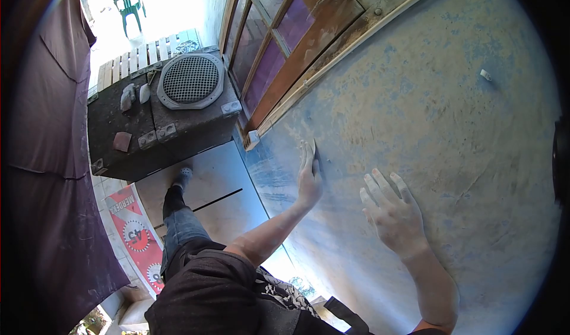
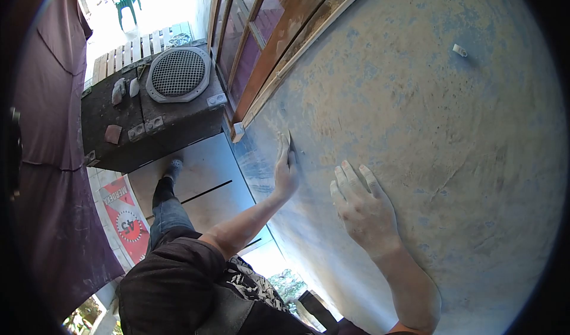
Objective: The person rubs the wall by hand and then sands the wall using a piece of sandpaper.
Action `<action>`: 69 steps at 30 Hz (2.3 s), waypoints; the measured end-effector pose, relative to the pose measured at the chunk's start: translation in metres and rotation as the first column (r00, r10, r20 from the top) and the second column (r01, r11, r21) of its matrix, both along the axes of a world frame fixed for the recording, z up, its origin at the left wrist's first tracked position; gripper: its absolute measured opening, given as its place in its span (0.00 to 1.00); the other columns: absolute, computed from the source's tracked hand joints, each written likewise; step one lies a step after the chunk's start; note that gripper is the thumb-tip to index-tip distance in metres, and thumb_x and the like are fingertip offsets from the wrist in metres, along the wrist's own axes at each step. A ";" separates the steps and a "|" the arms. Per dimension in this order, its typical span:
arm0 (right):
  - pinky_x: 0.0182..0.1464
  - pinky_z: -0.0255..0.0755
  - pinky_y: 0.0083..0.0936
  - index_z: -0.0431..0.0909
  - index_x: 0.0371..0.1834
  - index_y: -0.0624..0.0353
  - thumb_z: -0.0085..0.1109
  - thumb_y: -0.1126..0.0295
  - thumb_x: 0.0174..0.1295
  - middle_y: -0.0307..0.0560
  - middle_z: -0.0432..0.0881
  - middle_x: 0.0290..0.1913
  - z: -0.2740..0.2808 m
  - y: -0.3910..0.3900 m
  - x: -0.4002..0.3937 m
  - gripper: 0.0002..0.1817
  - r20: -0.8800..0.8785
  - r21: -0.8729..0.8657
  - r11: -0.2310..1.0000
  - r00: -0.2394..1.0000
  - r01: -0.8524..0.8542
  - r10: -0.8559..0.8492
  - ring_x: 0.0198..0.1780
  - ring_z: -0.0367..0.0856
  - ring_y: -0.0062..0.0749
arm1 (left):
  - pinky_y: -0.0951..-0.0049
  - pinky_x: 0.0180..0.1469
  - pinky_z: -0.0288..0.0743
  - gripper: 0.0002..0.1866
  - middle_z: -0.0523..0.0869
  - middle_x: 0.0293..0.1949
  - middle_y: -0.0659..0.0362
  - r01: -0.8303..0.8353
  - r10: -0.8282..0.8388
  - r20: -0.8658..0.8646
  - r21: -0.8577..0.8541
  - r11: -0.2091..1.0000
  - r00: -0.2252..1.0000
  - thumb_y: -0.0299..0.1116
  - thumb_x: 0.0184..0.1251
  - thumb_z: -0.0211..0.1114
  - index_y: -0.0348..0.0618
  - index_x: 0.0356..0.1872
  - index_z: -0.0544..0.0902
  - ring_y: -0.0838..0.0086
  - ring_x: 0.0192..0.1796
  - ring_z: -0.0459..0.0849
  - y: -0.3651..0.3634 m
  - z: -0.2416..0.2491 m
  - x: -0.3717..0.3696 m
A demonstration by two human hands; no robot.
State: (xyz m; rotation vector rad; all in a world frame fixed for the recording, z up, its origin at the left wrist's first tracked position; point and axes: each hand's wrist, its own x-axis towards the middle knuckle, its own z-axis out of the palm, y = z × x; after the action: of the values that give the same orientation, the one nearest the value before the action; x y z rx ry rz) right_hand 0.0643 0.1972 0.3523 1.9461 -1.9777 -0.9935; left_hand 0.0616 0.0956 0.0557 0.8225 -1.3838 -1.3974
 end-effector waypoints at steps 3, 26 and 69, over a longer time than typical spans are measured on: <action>0.87 0.50 0.43 0.84 0.66 0.48 0.66 0.55 0.71 0.40 0.78 0.77 -0.002 0.000 -0.001 0.22 0.007 -0.002 1.000 1.000 0.009 -0.009 0.84 0.64 0.31 | 0.61 0.82 0.63 0.24 0.71 0.79 0.34 -0.065 0.064 -0.026 -0.048 0.997 0.998 0.25 0.85 0.50 0.26 0.77 0.72 0.46 0.82 0.69 -0.017 -0.020 -0.013; 0.88 0.49 0.42 0.84 0.66 0.48 0.67 0.58 0.71 0.41 0.78 0.77 -0.001 -0.003 -0.001 0.22 0.028 -0.100 0.994 0.999 0.033 -0.030 0.84 0.64 0.30 | 0.59 0.86 0.58 0.27 0.68 0.81 0.38 0.018 -0.015 0.078 -0.045 0.999 0.997 0.21 0.83 0.50 0.31 0.80 0.69 0.47 0.87 0.59 -0.057 -0.003 -0.007; 0.85 0.55 0.41 0.86 0.64 0.52 0.62 0.59 0.74 0.44 0.81 0.73 0.055 -0.037 -0.004 0.19 0.068 -0.063 0.998 0.998 -0.003 0.007 0.80 0.70 0.32 | 0.63 0.85 0.58 0.25 0.66 0.84 0.43 0.043 -0.029 -0.063 0.226 0.973 0.998 0.28 0.87 0.51 0.40 0.81 0.72 0.51 0.86 0.63 -0.110 0.015 -0.023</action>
State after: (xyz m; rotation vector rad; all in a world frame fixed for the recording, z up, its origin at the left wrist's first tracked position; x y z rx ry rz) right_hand 0.0601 0.1603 0.4075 1.9749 -2.0138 -0.8633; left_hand 0.0390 -0.0145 0.0703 0.8990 -1.2126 -1.6170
